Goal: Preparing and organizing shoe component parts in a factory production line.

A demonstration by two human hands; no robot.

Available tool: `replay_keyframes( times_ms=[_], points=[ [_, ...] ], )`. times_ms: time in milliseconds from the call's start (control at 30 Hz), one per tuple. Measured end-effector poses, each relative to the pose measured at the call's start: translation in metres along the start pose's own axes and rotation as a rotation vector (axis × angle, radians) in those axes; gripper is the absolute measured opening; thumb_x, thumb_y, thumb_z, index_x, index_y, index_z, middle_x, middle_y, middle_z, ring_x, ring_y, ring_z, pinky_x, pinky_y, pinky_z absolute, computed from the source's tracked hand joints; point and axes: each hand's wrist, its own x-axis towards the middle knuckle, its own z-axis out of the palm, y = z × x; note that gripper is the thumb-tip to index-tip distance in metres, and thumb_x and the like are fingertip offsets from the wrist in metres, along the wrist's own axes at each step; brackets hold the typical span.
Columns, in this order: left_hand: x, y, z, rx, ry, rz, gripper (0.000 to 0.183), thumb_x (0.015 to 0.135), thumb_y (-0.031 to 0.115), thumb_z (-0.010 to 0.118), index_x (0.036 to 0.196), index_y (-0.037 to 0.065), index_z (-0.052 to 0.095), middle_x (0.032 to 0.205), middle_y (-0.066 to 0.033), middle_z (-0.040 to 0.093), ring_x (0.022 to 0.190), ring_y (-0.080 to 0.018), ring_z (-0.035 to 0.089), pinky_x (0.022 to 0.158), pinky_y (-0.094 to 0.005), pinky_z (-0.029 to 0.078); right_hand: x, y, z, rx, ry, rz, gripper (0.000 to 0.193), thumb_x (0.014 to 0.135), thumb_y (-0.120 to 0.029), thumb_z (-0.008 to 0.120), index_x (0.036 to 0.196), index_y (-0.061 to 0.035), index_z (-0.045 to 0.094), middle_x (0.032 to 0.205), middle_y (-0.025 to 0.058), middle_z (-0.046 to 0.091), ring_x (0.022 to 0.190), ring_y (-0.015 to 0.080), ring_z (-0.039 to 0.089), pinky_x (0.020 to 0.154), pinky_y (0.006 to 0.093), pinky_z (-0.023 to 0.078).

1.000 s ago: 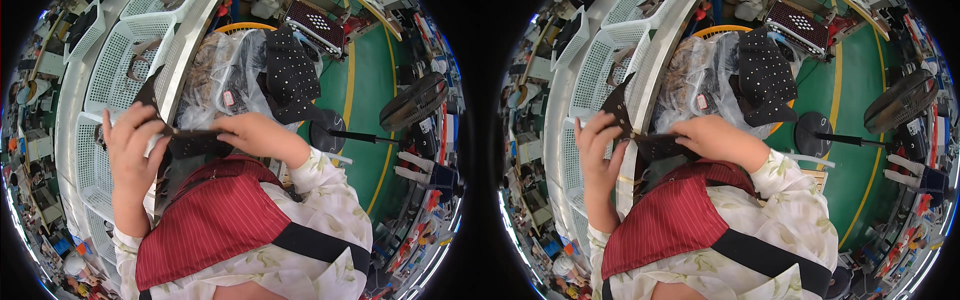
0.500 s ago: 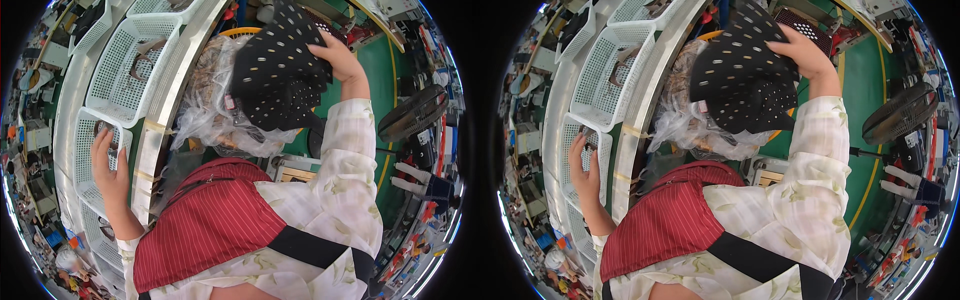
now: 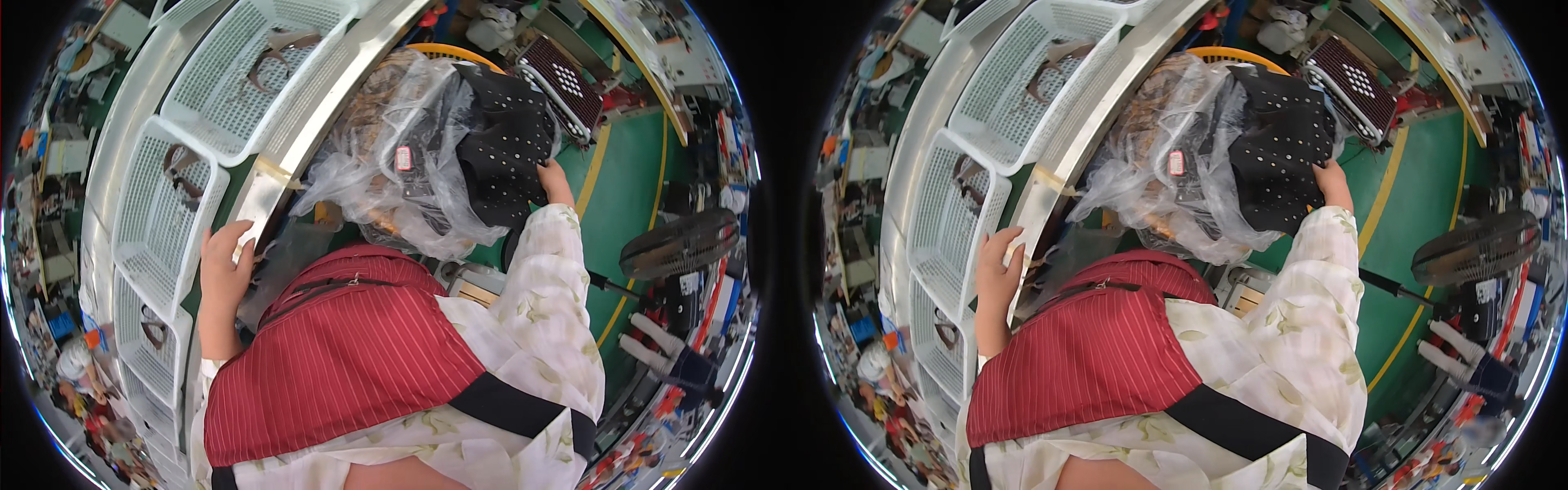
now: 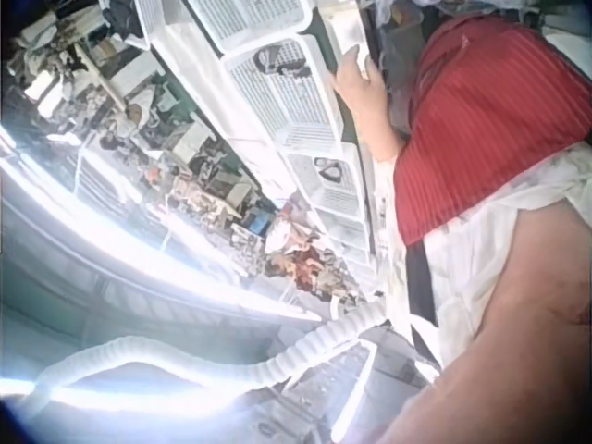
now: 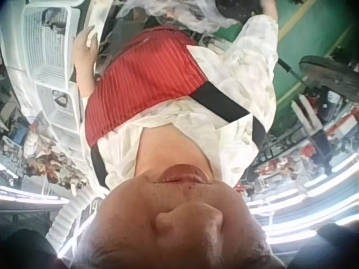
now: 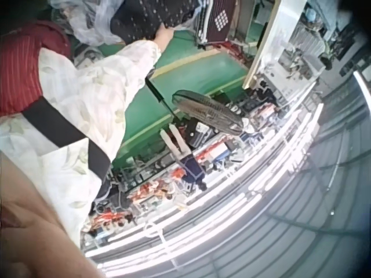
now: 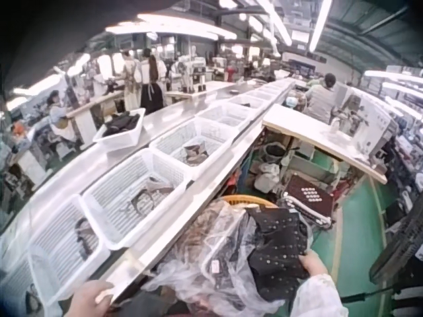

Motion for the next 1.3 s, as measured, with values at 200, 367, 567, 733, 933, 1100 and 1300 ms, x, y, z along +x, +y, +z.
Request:
replay_keyframes(
  times_ms=[200,367,567,733,933,1100,1300],
  points=[
    [-0.008,-0.002,0.002,0.03,0.047,-0.015,0.023,0.081,0.012,0.061,0.104,0.011,0.06,0.101,-0.0059,0.063,0.1,-0.0244,0.057,0.104,-0.0471,0.028,-0.027,-0.03,-0.04,-0.068,0.071,0.023,0.051,0.068,-0.032,0.074,0.101,0.0033,0.058,0.094,0.0223,0.063,0.09,0.0315,0.062,0.082,0.0341,0.047],
    [-0.018,-0.013,0.007,0.009,0.088,-0.048,0.022,0.08,0.011,0.062,0.101,0.01,0.061,0.1,-0.0062,0.063,0.099,-0.0248,0.057,0.103,-0.0475,0.029,-0.036,-0.036,-0.051,0.356,-0.044,0.05,0.053,0.07,-0.022,0.073,0.11,0.0079,0.055,0.097,0.0159,0.064,0.086,0.0217,0.062,0.075,0.0323,0.048],
    [-0.039,-0.039,0.009,-0.083,0.089,-0.075,0.022,0.078,0.01,0.063,0.1,0.012,0.061,0.097,-0.005,0.063,0.098,-0.024,0.058,0.1,-0.0523,0.033,-0.101,-0.117,-0.106,0.282,-0.152,-0.233,0.045,0.084,-0.017,0.057,0.12,0.0085,0.05,0.112,0.0153,0.059,0.099,0.019,0.054,0.088,0.0286,0.041],
    [-0.069,-0.063,0.001,-0.067,0.173,-0.163,0.021,0.079,0.012,0.061,0.101,0.011,0.061,0.099,-0.0063,0.063,0.098,-0.0245,0.058,0.096,-0.0446,0.038,-0.149,-0.203,-0.148,0.452,-0.31,-0.583,0.032,0.088,-0.006,0.05,0.118,0.0042,0.052,0.111,0.0067,0.059,0.099,0.0133,0.054,0.088,0.0258,0.041],
    [-0.103,-0.087,-0.015,-0.125,0.247,-0.343,0.022,0.077,0.009,0.061,0.099,0.008,0.061,0.098,-0.0092,0.063,0.093,-0.0292,0.058,0.081,-0.0399,0.045,-0.217,-0.341,-0.161,0.752,-0.439,-0.805,0.046,0.085,-0.003,0.048,0.128,0.0074,0.038,0.117,0.017,0.055,0.1,0.0229,0.058,0.087,0.0318,0.047],
    [-0.121,-0.112,-0.046,-0.113,0.488,-0.451,0.023,0.077,0.005,0.061,0.1,0.006,0.062,0.096,-0.0119,0.064,0.091,-0.0313,0.059,0.079,-0.0389,0.047,-0.238,-0.459,-0.109,0.86,-0.753,-0.888,0.056,0.08,-0.004,0.051,0.132,0.0088,0.034,0.122,0.0197,0.052,0.105,0.0244,0.057,0.091,0.0319,0.045],
    [-0.127,-0.163,-0.084,-0.027,0.689,-0.57,0.024,0.075,-0.001,0.062,0.098,0.005,0.063,0.098,-0.0111,0.064,0.092,-0.0297,0.059,0.08,-0.0371,0.046,-0.251,-0.603,-0.044,0.765,-0.962,-0.977,0.058,0.079,-0.008,0.055,0.131,0.0076,0.036,0.12,0.017,0.053,0.105,0.0215,0.056,0.091,0.0299,0.044]
  ],
)
